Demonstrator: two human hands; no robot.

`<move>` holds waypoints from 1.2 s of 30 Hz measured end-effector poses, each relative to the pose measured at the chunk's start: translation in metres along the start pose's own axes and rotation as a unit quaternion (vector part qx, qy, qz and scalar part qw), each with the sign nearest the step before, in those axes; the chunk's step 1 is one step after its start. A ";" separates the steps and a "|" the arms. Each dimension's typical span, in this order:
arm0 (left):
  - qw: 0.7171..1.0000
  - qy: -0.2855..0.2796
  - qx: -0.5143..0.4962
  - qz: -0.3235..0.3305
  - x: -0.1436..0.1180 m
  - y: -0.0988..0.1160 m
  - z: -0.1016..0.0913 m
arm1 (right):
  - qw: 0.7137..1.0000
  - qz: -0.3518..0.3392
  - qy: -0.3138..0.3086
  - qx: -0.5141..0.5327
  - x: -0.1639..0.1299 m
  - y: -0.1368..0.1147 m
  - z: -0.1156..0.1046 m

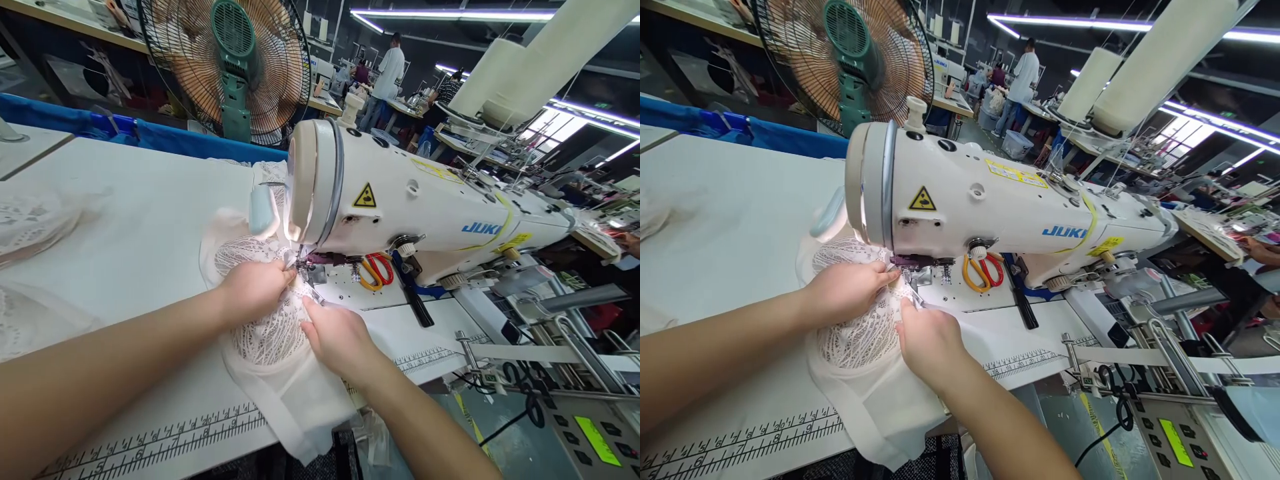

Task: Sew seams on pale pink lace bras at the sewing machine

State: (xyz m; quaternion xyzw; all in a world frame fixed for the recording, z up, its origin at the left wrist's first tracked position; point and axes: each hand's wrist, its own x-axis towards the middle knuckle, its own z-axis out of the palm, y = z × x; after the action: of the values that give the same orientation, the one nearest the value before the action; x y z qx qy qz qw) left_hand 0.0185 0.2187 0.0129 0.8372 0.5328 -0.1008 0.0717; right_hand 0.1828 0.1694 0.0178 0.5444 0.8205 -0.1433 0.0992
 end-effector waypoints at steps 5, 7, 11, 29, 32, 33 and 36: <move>1.000 -0.003 -0.021 -0.011 0.002 -0.001 -0.001 | 1.000 0.002 0.001 -0.001 0.004 -0.001 -0.002; 1.000 0.000 -0.019 -0.018 0.004 -0.003 0.000 | 1.000 0.002 -0.003 -0.001 0.007 -0.002 -0.002; 1.000 0.008 -0.007 -0.022 0.010 -0.011 -0.002 | 1.000 0.011 -0.017 -0.014 0.016 -0.007 -0.005; 0.989 0.141 -0.027 0.044 -0.041 -0.031 0.027 | 0.996 -0.068 0.012 -0.060 -0.027 0.018 0.010; 0.998 0.057 -0.034 -0.010 -0.051 -0.029 0.037 | 0.995 -0.077 0.009 -0.062 -0.024 0.020 0.010; 0.998 0.035 -0.034 -0.027 -0.051 -0.030 0.038 | 0.995 -0.074 0.003 -0.063 -0.022 0.019 0.008; 0.998 0.016 -0.027 -0.051 -0.045 -0.034 0.039 | 0.996 -0.055 -0.036 -0.058 -0.015 0.017 0.001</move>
State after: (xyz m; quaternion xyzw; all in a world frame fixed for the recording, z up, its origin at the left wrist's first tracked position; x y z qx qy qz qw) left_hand -0.0339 0.1849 -0.0142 0.8083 0.5782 -0.0766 0.0806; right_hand 0.2040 0.1623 0.0199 0.4863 0.8520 -0.1199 0.1521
